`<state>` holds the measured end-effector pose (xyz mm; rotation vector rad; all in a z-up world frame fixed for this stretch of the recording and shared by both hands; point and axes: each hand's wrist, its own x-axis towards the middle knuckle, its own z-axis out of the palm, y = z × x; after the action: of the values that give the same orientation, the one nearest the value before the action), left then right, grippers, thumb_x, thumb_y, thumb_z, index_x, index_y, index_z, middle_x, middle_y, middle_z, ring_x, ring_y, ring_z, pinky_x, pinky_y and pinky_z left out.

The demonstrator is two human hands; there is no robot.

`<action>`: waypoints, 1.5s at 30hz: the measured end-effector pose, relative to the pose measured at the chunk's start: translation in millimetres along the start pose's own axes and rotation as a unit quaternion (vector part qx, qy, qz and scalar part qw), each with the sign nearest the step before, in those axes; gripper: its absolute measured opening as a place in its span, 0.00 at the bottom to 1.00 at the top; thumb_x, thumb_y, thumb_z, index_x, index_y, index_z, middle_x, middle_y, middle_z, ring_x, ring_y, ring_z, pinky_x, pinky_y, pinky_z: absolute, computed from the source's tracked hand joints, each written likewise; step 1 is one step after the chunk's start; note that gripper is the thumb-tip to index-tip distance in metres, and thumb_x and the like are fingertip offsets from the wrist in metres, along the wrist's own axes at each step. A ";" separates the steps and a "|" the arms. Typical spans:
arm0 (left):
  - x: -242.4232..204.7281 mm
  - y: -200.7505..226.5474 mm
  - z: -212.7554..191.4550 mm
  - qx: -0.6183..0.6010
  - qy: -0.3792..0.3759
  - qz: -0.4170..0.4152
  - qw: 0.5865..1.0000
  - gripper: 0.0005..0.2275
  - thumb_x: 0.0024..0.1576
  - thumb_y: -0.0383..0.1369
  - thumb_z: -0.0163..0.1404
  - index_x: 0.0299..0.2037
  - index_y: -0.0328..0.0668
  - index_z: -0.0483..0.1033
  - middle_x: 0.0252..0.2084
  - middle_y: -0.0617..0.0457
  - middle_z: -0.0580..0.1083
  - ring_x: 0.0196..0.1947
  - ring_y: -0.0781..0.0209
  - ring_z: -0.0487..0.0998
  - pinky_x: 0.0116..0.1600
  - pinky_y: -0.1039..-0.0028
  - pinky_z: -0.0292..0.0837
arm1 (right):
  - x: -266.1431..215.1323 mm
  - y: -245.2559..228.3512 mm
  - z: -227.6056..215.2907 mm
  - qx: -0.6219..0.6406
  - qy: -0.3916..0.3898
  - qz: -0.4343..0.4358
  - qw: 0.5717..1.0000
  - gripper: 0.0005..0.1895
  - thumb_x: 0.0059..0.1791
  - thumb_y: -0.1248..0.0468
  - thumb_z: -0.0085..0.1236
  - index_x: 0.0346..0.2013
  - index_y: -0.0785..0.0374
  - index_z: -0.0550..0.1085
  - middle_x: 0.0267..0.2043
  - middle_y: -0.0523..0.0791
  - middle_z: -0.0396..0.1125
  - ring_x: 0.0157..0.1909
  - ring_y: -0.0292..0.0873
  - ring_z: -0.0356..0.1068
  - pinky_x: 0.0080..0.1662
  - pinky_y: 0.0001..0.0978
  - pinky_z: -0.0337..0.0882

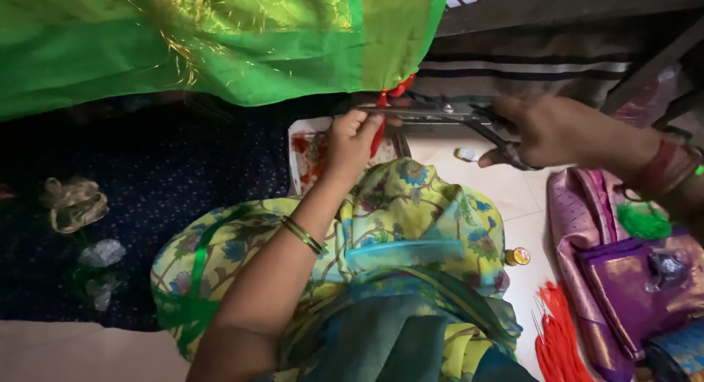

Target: The recorder is attaching decorative tassels and green ribbon to the edge of a green saree.

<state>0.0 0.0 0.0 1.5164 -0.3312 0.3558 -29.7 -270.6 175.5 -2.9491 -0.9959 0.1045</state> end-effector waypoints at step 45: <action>-21.2 11.8 -82.0 0.026 0.048 -0.082 0.995 0.11 0.69 0.30 0.53 0.57 0.31 0.81 0.47 0.41 0.81 0.44 0.62 0.80 0.51 0.72 0.74 | 70.3 -96.0 204.6 0.798 0.014 0.067 0.599 0.12 0.58 0.67 0.54 0.52 0.73 0.77 0.39 0.48 0.73 0.38 0.41 0.72 0.43 0.38 0.74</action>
<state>-25.0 81.8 -0.7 1.5610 -0.1218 0.3071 -46.7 -150.8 -27.9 -1.2563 -0.2202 0.5701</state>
